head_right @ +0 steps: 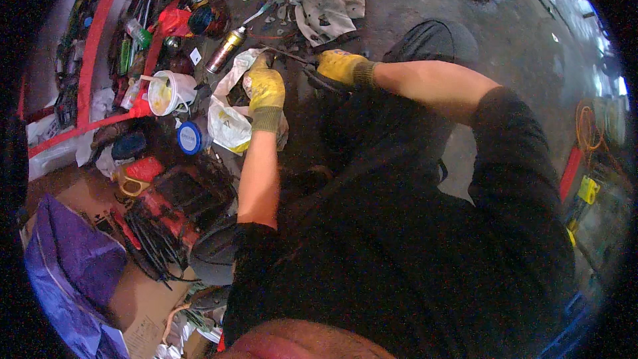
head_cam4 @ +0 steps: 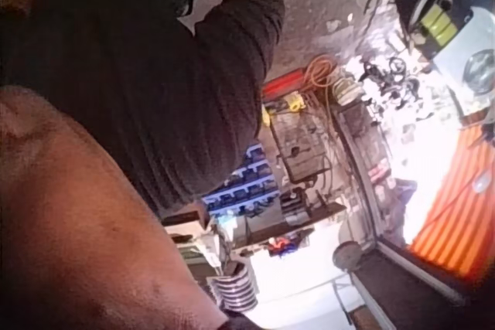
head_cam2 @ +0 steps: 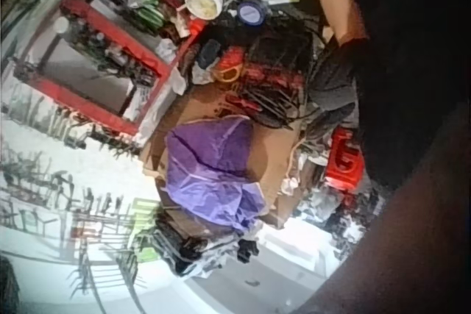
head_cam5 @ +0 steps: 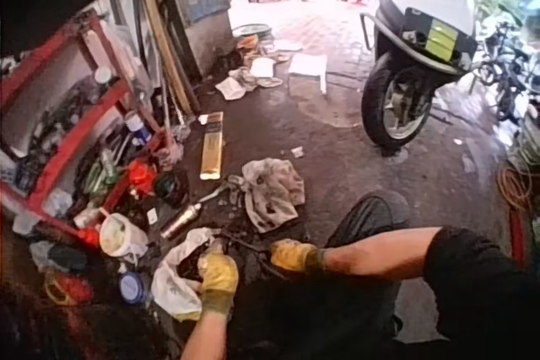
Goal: The person sits on the floor and uses pliers to pick up small metal screws from a white bag, placing them into a small container. The person repeatedly picks up screws and transfers them.
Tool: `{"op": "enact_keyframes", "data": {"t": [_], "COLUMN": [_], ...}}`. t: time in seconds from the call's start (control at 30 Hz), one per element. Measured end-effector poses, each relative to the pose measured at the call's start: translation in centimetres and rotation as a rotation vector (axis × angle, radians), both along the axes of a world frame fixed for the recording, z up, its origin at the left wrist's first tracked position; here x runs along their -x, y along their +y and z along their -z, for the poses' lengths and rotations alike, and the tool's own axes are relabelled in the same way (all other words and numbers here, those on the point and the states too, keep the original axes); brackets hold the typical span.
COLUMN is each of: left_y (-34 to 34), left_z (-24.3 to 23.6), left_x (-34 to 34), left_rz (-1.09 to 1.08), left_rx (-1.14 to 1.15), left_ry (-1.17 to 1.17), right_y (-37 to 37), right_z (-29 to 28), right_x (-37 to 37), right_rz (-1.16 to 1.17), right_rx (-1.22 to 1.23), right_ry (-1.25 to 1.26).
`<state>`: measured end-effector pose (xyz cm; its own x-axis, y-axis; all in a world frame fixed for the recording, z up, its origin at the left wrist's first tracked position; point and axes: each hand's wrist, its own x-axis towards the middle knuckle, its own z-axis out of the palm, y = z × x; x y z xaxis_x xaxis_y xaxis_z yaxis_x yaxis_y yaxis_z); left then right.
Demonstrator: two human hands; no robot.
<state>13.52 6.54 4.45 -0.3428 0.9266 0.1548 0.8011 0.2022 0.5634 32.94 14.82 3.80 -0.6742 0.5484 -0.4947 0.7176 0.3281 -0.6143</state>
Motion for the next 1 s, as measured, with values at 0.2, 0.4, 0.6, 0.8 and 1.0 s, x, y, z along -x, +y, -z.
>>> {"op": "enact_keyframes", "data": {"t": [0.2,0.4,0.6,0.8,1.0], "left_y": [0.4,0.5,-1.0,-0.3,0.2], "left_z": [1.2,1.1,3.1,1.5,0.9], "left_x": [0.1,0.2,0.4,0.1,0.6], "left_rz": [0.013,0.099,0.064,0.035,-0.015], "left_rx": [0.034,-0.050,-0.295,-0.258,-0.234], "left_ry": [0.098,0.088,0.145,0.178,-0.137], "right_y": [0.4,1.8,0.3,0.2,0.1], "right_z": [-0.4,0.3,-4.3,-1.1,-0.6], "right_x": [-0.5,-1.6,0.7,0.1,-0.1], "right_rz": [-0.375,-0.580,-0.303,-0.321,-0.202], "right_rx": [-0.221,-0.075,0.222,-0.109,-0.059], "right_ry": [0.008,0.408,0.141,0.122,0.191]}}
